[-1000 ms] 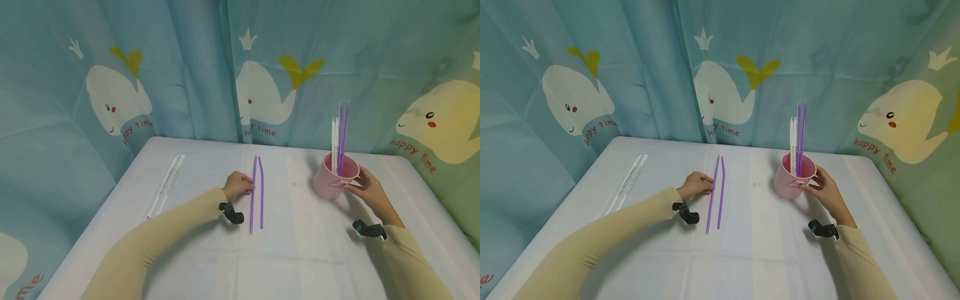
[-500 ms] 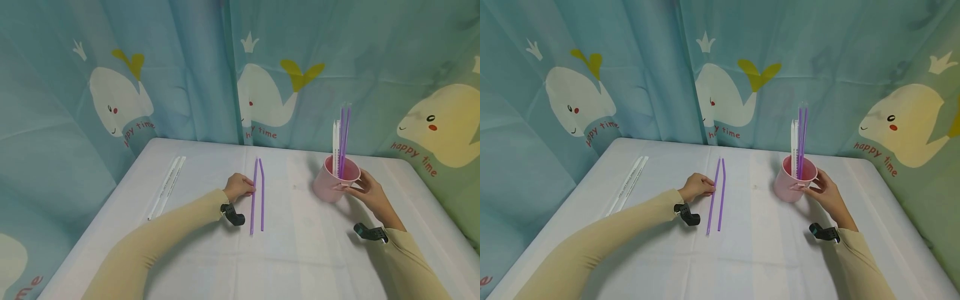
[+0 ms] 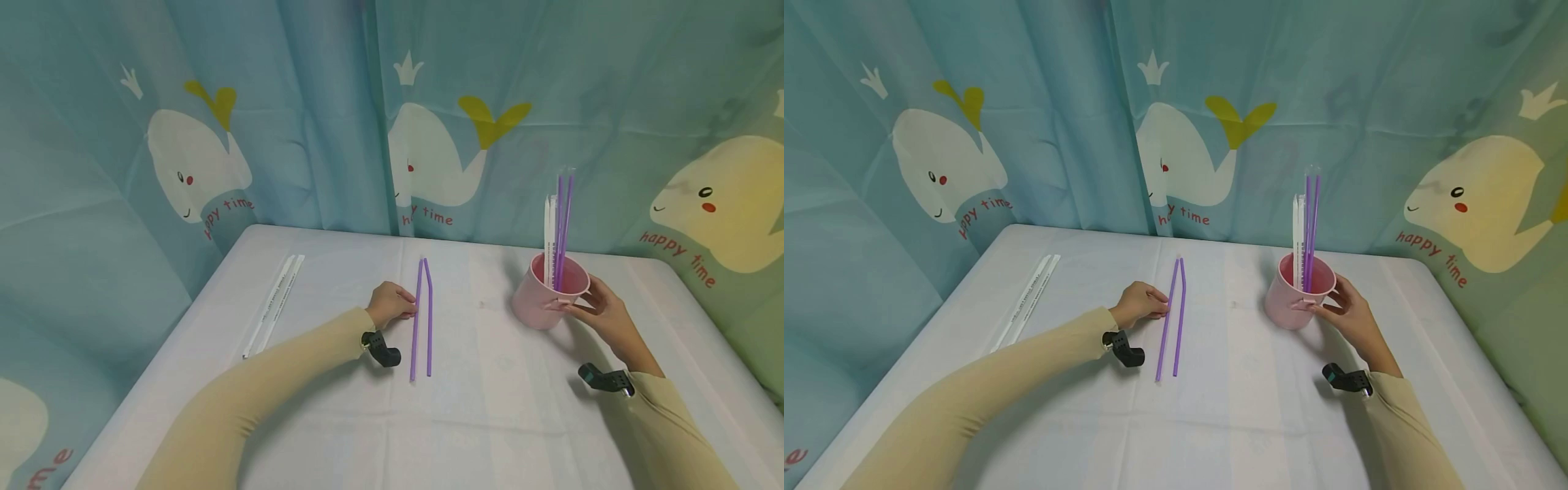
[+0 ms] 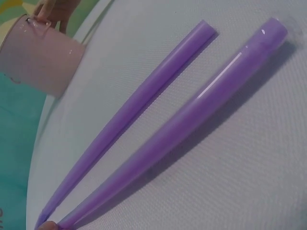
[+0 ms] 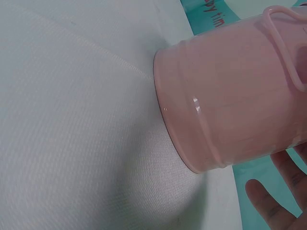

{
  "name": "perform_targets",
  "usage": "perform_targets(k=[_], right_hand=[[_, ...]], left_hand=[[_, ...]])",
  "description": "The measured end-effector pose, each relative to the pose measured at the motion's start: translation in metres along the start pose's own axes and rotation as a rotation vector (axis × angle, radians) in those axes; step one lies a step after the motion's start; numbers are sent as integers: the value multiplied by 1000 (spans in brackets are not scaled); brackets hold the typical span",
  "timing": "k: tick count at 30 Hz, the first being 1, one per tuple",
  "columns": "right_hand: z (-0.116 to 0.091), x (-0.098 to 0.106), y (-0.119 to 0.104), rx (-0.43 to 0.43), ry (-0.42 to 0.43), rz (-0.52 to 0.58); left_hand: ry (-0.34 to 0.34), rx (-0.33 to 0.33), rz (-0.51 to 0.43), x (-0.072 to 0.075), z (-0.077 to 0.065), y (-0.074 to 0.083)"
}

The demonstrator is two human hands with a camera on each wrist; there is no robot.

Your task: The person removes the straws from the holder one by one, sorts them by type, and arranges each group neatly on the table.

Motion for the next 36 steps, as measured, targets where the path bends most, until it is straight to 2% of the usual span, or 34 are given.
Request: perform_targets(k=[10,18,23,29,36], right_hand=[[0,2,-1,9,-4,12],[0,2,0,-37,-12,-3],[-1,1,-1,-40,-16,-2],[-3,1,-1,-63,-16,-16],[-1,1,-1,-59,-16,-18]], left_hand=[[-45,58,-77,2,-3,0],[-44,82,-52,3,-6,4],[-28,49,-26,5,-6,8],[8,3,90,9,-7,13],[35,-95,173,16,-7,18]])
Point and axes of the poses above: each hand's wrist, its own z-axis towards the middle knuckle, its own x-axis out of the back of the hand, y = z × x, the point moved 4 cm from there along z, towards the middle knuckle, and after that the axes turned 9 degrees about -y, right-handed, at the moved point
